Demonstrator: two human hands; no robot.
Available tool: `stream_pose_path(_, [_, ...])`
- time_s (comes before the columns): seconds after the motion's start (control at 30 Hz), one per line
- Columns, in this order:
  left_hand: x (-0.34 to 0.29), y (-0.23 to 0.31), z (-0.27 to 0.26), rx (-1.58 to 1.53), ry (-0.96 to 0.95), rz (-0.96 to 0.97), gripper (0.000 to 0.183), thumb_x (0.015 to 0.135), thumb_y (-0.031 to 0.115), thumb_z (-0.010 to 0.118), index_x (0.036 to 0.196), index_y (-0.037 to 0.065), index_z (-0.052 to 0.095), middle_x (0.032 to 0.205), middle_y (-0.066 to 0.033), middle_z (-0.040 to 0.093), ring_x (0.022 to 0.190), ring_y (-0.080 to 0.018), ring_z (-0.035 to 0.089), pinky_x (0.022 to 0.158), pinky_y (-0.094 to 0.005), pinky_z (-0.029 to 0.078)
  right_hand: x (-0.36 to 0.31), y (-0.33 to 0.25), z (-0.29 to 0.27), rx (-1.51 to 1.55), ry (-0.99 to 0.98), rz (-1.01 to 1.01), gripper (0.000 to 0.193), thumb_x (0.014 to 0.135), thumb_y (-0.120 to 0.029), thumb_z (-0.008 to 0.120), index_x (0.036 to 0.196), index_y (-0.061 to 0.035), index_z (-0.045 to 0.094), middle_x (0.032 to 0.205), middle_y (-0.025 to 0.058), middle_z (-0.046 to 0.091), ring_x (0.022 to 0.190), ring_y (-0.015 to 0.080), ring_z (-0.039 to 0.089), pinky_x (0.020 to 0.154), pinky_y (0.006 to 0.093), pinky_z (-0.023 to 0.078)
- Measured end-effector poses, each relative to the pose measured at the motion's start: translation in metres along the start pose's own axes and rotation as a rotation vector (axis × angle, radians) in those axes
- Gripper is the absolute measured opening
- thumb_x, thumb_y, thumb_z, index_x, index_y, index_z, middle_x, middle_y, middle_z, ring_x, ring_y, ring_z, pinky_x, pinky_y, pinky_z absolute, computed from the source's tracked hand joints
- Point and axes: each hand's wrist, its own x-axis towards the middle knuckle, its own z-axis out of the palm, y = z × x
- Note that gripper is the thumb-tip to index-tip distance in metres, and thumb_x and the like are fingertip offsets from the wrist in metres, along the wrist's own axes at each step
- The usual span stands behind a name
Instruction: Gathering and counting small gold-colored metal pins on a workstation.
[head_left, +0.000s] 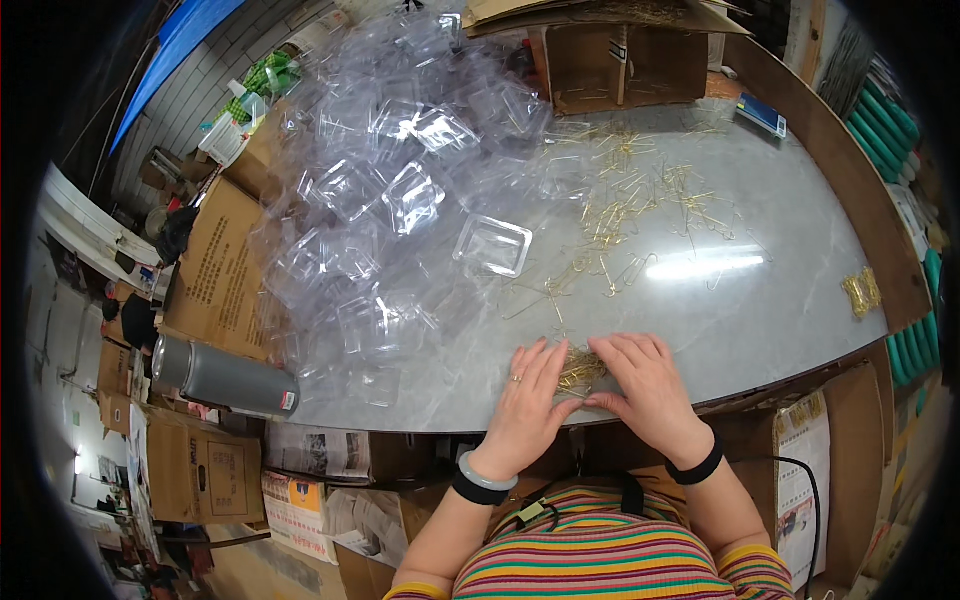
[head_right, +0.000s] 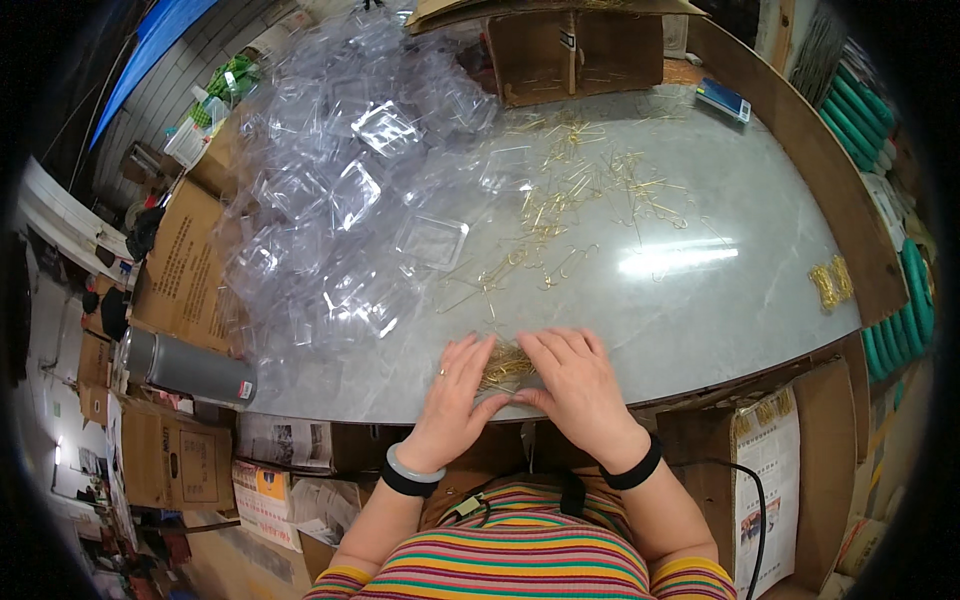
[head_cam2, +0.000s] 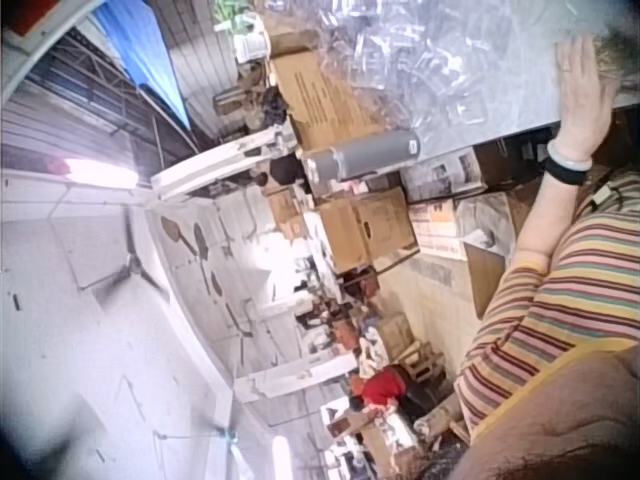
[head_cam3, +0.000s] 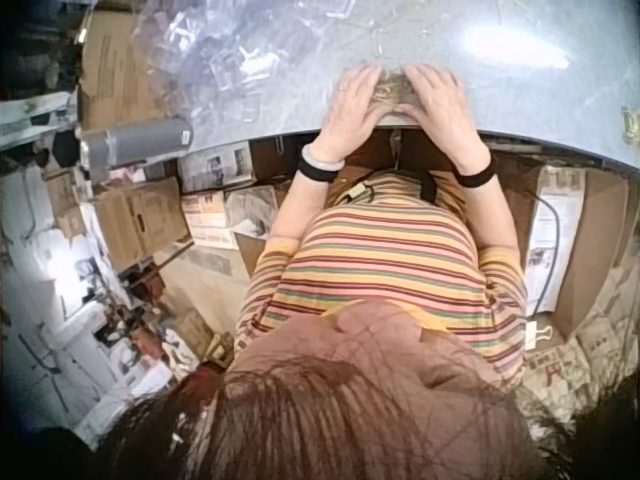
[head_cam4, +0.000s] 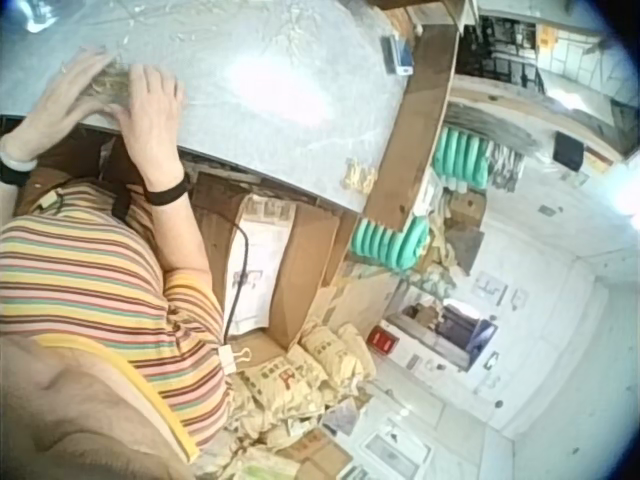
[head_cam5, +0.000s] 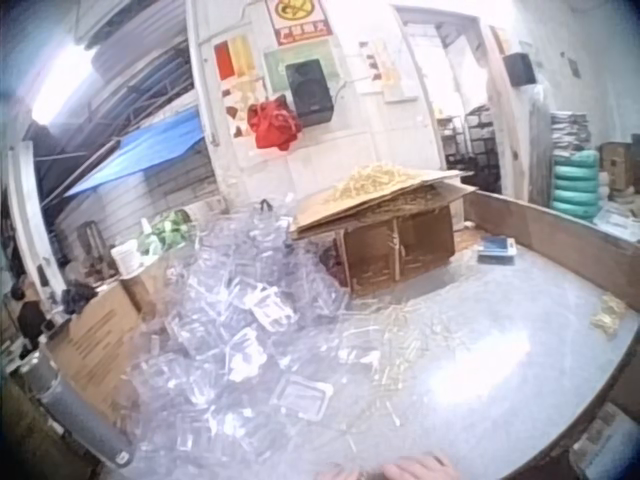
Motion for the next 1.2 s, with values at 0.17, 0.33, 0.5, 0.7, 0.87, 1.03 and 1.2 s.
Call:
stream_pose_path(0.17, [-0.002,-0.004,0.000,-0.029,-0.036,0.012,0.073,0.086,0.016,0.075,0.148,0.000,0.040,0.142,-0.0240,0.049,0.138,-0.0430,0.042,0.118,-0.0547,0.029,-0.007,0.001,0.008,0.166,0.065,-0.033,0.059,0.073,-0.009,0.081,0.128,-0.0057,0.059,0.118,0.0119,0.062,0.110,0.0329,0.057,0.094,0.0415,0.047])
stream_pose_path(0.33, [-0.001,0.000,0.000,-0.006,-0.032,0.004,0.072,0.087,0.015,0.074,0.148,-0.001,0.039,0.141,-0.0241,0.049,0.138,-0.0440,0.041,0.118,-0.0548,0.029,-0.010,0.001,-0.005,0.173,0.095,-0.002,0.055,0.075,-0.005,0.078,0.126,-0.0070,0.060,0.110,0.0109,0.064,0.103,0.0325,0.058,0.089,0.0429,0.048])
stream_pose_path(0.5, [0.001,0.001,0.000,-0.011,-0.051,-0.002,0.067,0.087,0.012,0.073,0.146,0.002,0.044,0.137,-0.0202,0.052,0.137,-0.0446,0.041,0.117,-0.0556,0.029,-0.012,0.008,-0.006,0.163,0.079,0.036,0.042,0.078,0.001,0.073,0.118,-0.0063,0.064,0.096,0.0109,0.066,0.091,0.0321,0.061,0.082,0.0420,0.050])
stream_pose_path(0.7, [-0.001,0.000,0.001,0.003,-0.076,0.068,0.063,0.087,0.006,0.070,0.145,0.004,0.047,0.135,-0.0181,0.054,0.133,-0.0424,0.044,0.117,-0.0568,0.028,-0.011,0.005,0.002,0.158,0.223,0.004,0.029,0.080,0.004,0.069,0.108,-0.0052,0.068,0.093,0.0116,0.067,0.086,0.0318,0.063,0.073,0.0407,0.053])
stream_pose_path(0.87, [0.001,-0.001,-0.002,-0.114,-0.074,0.052,0.071,0.085,0.000,0.070,0.149,0.002,0.039,0.136,-0.0200,0.052,0.133,-0.0406,0.045,0.118,-0.0565,0.028,-0.008,-0.010,0.018,0.235,0.277,0.032,0.028,0.084,-0.002,0.070,0.112,-0.0046,0.067,0.105,0.0133,0.067,0.095,0.0323,0.064,0.080,0.0416,0.053])
stream_pose_path(1.03, [-0.001,-0.005,-0.005,-0.165,-0.104,0.025,0.081,0.085,-0.001,0.070,0.154,0.000,0.028,0.140,-0.0221,0.049,0.133,-0.0414,0.045,0.118,-0.0540,0.029,-0.007,-0.018,0.012,0.019,0.183,0.010,0.048,0.085,-0.010,0.073,0.130,-0.0015,0.056,0.126,0.0145,0.061,0.117,0.0332,0.058,0.101,0.0459,0.046])
stream_pose_path(1.2, [0.000,-0.006,-0.005,-0.273,-0.083,-0.048,0.081,0.086,0.000,0.070,0.154,-0.002,0.026,0.144,-0.0252,0.045,0.136,-0.0434,0.042,0.119,-0.0525,0.028,0.003,-0.005,0.017,0.134,-0.028,-0.143,0.056,0.086,-0.007,0.071,0.137,-0.0005,0.050,0.131,0.0161,0.059,0.127,0.0353,0.053,0.110,0.0472,0.041])
